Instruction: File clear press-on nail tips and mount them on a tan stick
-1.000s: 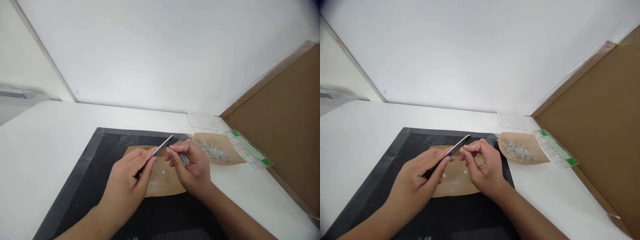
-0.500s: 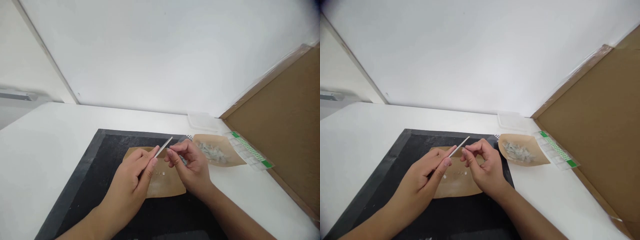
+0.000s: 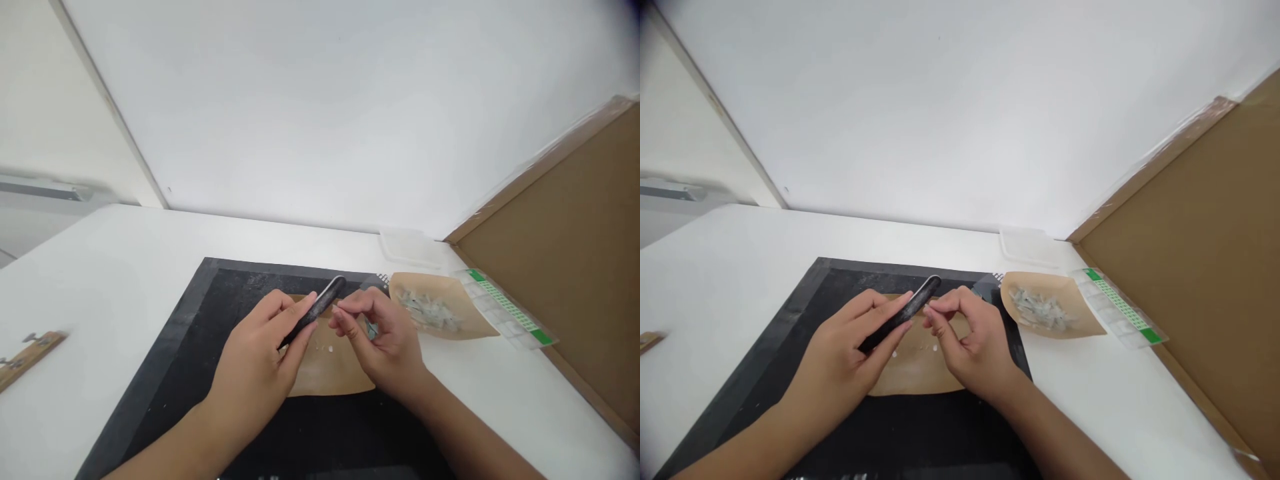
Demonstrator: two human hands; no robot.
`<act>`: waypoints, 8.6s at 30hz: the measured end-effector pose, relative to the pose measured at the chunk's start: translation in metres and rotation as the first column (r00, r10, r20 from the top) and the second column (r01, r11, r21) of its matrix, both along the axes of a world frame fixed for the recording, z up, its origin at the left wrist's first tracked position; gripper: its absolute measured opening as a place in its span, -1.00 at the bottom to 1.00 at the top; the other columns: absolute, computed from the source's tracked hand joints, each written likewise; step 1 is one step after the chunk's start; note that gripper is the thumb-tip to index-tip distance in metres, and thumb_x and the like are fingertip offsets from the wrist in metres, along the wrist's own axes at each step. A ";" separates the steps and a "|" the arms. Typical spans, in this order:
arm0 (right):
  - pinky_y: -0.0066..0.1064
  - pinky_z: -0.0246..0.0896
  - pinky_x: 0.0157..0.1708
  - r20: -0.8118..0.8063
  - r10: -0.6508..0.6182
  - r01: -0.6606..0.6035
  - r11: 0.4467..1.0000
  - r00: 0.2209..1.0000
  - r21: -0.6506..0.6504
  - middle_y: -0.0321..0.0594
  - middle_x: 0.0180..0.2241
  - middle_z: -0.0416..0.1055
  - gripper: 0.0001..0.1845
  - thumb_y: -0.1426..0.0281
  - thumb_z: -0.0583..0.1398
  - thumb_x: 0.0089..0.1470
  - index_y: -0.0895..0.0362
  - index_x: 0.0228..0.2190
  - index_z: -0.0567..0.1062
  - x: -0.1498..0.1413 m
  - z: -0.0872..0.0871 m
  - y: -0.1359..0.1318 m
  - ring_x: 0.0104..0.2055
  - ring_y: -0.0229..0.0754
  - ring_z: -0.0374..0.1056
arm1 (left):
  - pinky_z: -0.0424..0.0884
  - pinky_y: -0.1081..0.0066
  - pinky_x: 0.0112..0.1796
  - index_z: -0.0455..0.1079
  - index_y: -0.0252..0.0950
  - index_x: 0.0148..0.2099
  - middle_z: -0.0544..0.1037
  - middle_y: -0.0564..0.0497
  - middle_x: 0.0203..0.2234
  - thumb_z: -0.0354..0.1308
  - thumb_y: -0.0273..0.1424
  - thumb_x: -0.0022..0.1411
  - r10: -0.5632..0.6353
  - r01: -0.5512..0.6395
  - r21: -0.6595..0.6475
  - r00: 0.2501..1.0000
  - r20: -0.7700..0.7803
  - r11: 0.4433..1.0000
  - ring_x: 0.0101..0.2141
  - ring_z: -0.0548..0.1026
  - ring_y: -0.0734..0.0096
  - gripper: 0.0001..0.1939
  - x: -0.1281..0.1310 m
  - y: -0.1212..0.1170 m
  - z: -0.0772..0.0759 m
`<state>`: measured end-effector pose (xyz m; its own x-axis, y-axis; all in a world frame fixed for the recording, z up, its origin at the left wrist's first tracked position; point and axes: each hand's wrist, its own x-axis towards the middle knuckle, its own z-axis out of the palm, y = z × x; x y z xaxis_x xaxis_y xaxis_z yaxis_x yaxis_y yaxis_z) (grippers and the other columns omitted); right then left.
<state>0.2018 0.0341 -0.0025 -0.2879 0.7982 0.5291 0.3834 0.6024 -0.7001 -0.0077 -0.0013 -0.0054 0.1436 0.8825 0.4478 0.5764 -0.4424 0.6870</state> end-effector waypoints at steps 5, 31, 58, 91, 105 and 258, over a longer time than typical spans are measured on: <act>-0.31 0.28 -0.34 0.236 -0.206 0.127 0.942 0.950 0.311 -0.26 -0.36 0.57 -0.85 0.50 0.23 0.32 0.05 -0.30 0.41 -0.010 0.000 -0.002 -0.36 -0.18 0.46 | 0.56 0.38 -0.20 0.56 -0.17 0.17 0.62 -0.05 -0.17 0.14 -0.44 0.49 0.000 0.001 0.050 1.000 -0.013 0.999 -0.20 0.60 0.33 -0.70 0.003 -0.002 0.000; -0.31 0.51 -0.29 -0.006 0.068 -0.068 0.998 0.998 -0.006 -0.23 -0.25 0.66 -0.87 0.51 0.29 0.29 0.03 -0.19 0.57 -0.002 0.014 -0.003 -0.24 -0.17 0.58 | 0.54 0.42 -0.18 0.59 -0.12 0.14 0.68 0.14 -0.38 0.20 -0.42 0.45 0.024 -0.018 -0.080 0.998 0.063 0.997 -0.30 0.67 0.39 -0.72 -0.005 0.002 0.006; -0.32 0.14 -0.36 0.328 -0.087 -0.068 0.898 0.941 0.434 -0.27 -0.38 0.49 -0.70 0.65 0.17 0.30 0.04 -0.35 0.26 -0.012 0.000 0.007 -0.40 -0.23 0.33 | 0.36 0.49 -0.42 0.60 -0.22 -0.33 0.53 0.16 -0.55 0.18 -0.41 0.45 -0.035 0.064 -0.208 0.990 0.140 0.976 -0.50 0.50 0.55 -0.74 0.001 -0.006 0.016; -0.26 0.07 -0.31 0.320 -0.104 -0.039 0.911 0.942 0.411 -0.35 -0.43 0.51 -0.75 0.65 0.12 0.28 0.06 -0.32 0.27 -0.015 0.005 0.003 -0.39 -0.25 0.47 | 0.39 0.51 -0.41 0.52 -0.20 -0.44 0.52 0.15 -0.56 0.16 -0.38 0.45 -0.014 0.039 -0.201 0.993 0.121 0.979 -0.49 0.52 0.52 -0.65 -0.001 -0.007 0.020; -0.26 0.08 -0.28 0.314 -0.027 -0.072 0.951 0.949 0.299 -0.37 -0.43 0.51 -0.75 0.62 0.15 0.32 0.07 -0.34 0.27 -0.012 0.006 0.001 -0.36 -0.25 0.50 | 0.38 0.50 -0.41 0.60 -0.19 -0.29 0.50 0.15 -0.54 0.16 -0.41 0.46 -0.032 0.044 -0.152 0.997 0.077 0.987 -0.50 0.50 0.54 -0.74 0.000 -0.006 0.020; -0.24 0.19 -0.22 0.161 0.003 -0.050 0.957 0.987 0.287 -0.40 -0.44 0.58 -0.72 0.20 0.45 0.17 0.00 -0.14 0.58 0.008 -0.003 0.011 -0.41 -0.25 0.47 | 0.08 0.00 0.18 0.06 -0.07 0.52 0.55 -0.11 0.26 -0.11 -0.63 0.52 -0.186 0.219 0.044 0.907 -0.378 0.975 0.22 0.50 0.20 -0.35 -0.020 0.012 -0.010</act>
